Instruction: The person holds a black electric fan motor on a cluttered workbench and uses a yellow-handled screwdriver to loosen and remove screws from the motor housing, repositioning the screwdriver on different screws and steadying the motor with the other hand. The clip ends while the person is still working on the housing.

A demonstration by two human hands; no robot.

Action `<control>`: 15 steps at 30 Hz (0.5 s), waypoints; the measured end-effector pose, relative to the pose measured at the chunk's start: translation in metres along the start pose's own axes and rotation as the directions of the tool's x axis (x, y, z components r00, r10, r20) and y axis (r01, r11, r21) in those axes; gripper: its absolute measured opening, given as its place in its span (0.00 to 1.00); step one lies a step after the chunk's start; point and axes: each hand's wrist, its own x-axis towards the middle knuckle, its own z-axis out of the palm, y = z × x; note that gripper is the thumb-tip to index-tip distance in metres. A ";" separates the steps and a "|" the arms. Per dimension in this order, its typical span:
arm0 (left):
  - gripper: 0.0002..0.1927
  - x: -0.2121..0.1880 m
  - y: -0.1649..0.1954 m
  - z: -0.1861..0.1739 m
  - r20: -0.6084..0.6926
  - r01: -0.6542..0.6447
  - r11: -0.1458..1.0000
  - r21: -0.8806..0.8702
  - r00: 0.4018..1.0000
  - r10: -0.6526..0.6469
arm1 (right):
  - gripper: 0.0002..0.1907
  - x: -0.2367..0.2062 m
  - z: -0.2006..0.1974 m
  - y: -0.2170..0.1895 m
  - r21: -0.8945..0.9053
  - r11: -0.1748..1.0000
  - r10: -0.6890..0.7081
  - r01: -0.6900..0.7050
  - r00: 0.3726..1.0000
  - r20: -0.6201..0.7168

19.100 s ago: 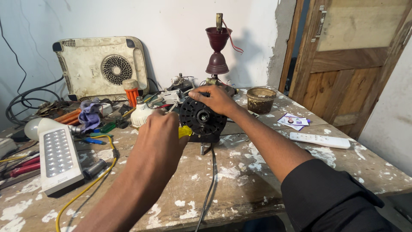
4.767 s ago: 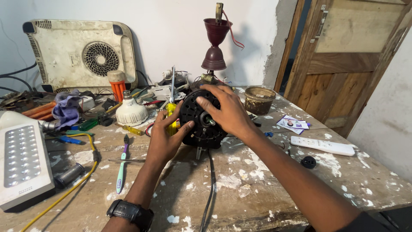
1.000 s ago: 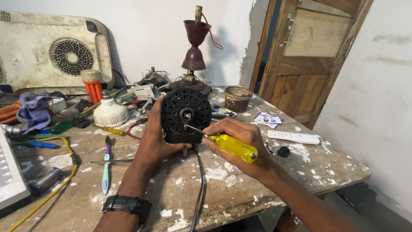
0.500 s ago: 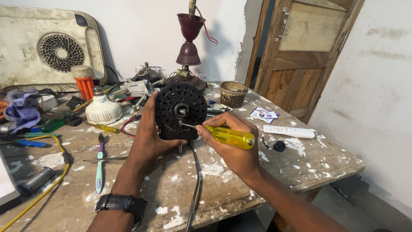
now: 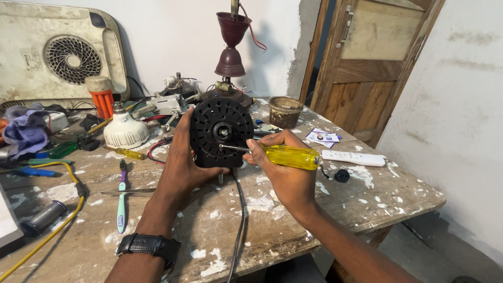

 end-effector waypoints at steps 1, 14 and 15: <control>0.76 0.000 0.000 0.000 0.001 0.005 1.000 0.002 1.000 -0.005 | 0.09 0.000 0.000 0.000 0.008 1.000 0.001 -0.001 1.000 0.001; 0.75 -0.004 0.000 -0.001 -0.009 -0.001 1.000 -0.003 1.000 0.001 | 0.09 0.011 0.028 -0.020 -0.305 0.946 -0.144 0.110 0.985 -0.090; 0.75 -0.004 0.000 -0.002 -0.011 -0.014 1.000 -0.002 1.000 0.014 | 0.10 0.012 0.031 -0.022 -0.347 0.924 -0.197 0.158 0.977 -0.080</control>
